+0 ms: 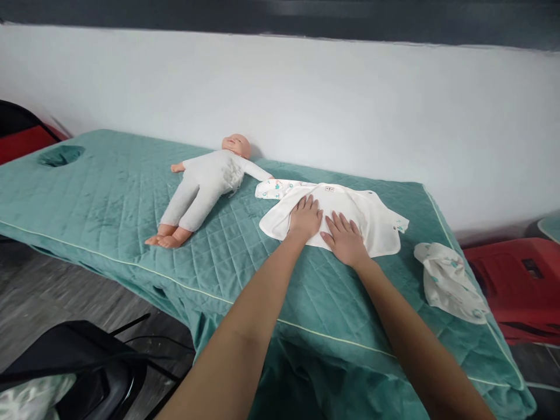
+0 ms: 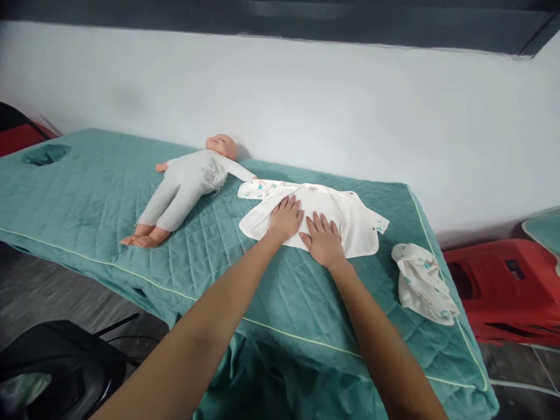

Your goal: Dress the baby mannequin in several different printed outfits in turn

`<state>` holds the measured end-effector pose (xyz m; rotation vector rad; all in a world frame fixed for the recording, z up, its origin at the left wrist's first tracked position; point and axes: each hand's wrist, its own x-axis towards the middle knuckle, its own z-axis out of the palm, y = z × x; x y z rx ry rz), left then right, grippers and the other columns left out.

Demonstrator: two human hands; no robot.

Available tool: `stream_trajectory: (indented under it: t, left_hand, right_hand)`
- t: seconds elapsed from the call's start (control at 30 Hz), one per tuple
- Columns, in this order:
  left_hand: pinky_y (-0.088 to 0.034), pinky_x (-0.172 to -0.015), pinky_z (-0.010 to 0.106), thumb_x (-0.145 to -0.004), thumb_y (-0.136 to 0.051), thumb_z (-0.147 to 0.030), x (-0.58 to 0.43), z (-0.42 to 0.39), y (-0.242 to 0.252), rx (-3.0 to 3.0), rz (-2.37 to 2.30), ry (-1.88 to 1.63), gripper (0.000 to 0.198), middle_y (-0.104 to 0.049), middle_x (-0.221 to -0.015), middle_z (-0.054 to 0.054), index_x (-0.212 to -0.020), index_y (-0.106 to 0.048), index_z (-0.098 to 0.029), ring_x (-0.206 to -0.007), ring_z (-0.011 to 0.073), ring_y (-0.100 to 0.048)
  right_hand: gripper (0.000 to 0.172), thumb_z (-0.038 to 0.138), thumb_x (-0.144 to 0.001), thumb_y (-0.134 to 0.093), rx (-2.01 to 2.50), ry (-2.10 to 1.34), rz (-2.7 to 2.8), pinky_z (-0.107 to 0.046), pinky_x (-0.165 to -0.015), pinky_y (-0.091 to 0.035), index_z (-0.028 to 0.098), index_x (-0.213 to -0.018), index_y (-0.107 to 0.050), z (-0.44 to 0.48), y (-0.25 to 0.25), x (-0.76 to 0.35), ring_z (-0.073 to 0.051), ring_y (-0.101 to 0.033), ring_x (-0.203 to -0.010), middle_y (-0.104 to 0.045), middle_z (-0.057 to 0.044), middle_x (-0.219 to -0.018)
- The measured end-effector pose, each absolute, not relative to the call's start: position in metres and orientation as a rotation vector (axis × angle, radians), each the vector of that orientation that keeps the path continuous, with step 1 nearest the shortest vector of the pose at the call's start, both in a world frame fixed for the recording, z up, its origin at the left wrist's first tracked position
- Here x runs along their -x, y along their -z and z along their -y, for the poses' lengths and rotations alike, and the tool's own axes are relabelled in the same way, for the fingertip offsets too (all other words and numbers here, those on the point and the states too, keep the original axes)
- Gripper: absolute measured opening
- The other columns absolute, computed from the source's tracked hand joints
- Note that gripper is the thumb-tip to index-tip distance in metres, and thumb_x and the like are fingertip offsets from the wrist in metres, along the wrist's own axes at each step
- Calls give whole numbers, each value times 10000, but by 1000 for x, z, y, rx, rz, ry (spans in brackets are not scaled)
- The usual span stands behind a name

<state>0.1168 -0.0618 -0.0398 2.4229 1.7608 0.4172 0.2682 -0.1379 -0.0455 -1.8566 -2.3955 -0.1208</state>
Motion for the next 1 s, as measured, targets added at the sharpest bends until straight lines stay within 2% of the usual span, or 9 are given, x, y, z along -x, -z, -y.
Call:
stream_trajectory:
  t: [0.37, 0.77, 0.87, 1.0]
  left_hand:
    - [-234, -1264, 433, -1026, -227, -419, -117, 61, 41, -2433, -1765, -422, 594, -341, -1647, 59, -1521, -437, -169, -1532, 256, -273]
    - [-253, -1254, 466, -1026, -297, -383, -116, 62, 36, -2404, -1718, -480, 561, -361, -1633, 100, -1496, -468, -129, -1526, 295, -288]
    - [-271, -1251, 453, -1019, -354, -356, -108, 71, 25, -2386, -1615, -522, 499, -465, -1570, 104, -1417, -553, -131, -1502, 281, -342]
    - [-400, -1174, 359, -1023, -388, -321, -73, 93, 5, -2235, -1504, -877, 378, -686, -1325, 70, -1234, -673, -191, -1311, 206, -565]
  right_hand:
    - [638, 514, -1045, -260, 1865, 71, 2387, -558, -1225, -231, 173, -1578, -349, 139, 43, -267, -315, -226, -1545, -246, -101, -1669]
    - [616, 485, -1048, -275, 1885, 122, 2376, -576, -1207, -261, 166, -1566, -373, 143, 41, -264, -333, -260, -1531, -277, -112, -1659]
    - [589, 439, -1051, -274, 1845, 196, 2412, -619, -1193, -255, 165, -1562, -379, 144, 28, -261, -356, -278, -1520, -308, -132, -1646]
    - [575, 415, -1044, -292, 1630, 236, 2448, -582, -1210, -253, 146, -1541, -401, 122, -1, -247, -331, -297, -1514, -333, -138, -1637]
